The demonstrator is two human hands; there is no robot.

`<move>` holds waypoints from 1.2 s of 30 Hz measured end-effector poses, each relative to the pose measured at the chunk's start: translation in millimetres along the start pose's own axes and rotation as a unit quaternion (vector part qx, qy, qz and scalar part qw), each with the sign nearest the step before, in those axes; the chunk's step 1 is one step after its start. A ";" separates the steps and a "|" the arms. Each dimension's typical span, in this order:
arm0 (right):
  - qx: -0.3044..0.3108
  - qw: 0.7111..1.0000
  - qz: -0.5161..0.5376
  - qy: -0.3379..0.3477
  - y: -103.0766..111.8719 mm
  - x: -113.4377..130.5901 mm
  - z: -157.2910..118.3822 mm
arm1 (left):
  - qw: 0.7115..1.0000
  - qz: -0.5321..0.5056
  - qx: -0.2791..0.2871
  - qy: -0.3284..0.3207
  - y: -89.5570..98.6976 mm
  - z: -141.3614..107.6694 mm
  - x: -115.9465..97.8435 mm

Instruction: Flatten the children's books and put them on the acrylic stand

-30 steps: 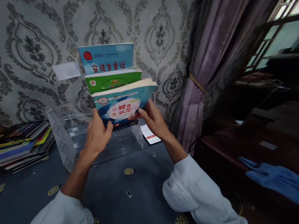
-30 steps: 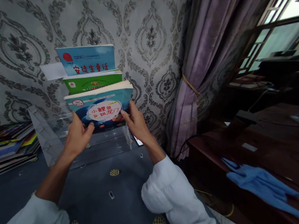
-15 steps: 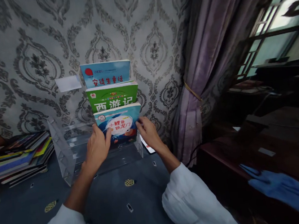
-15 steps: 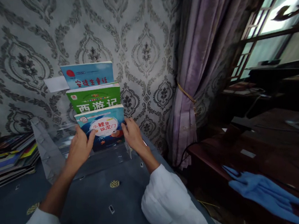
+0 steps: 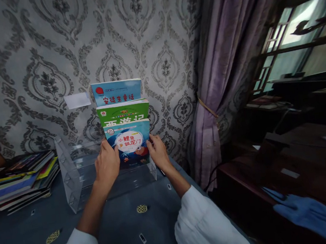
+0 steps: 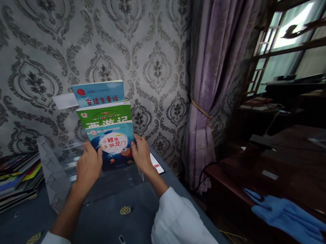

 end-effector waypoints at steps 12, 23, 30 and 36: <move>-0.046 0.998 0.005 -0.039 -1.1 -2.2 1.1 | 0.999 0.037 0.019 0.006 -4.4 4.8 6.0; -0.061 0.997 0.019 -0.043 -2.5 -5.0 -1.7 | 0.999 0.035 0.021 0.000 -9.3 7.0 13.4; -0.064 0.997 0.022 -0.039 -0.4 -3.3 -0.7 | 0.999 0.033 0.028 -0.008 -10.4 7.8 17.2; -0.053 0.997 0.026 -0.046 4.4 -4.9 3.6 | 0.998 0.022 0.054 -0.032 -11.5 10.4 20.4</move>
Point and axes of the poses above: each hand's wrist, its own z-axis towards the middle knuckle, its own y-axis out of the back of the hand, x = y × z, the point moved 10 cm from there along z, towards the middle knuckle, and after that the axes turned 9 degrees about -z, right-handed, at the moved point
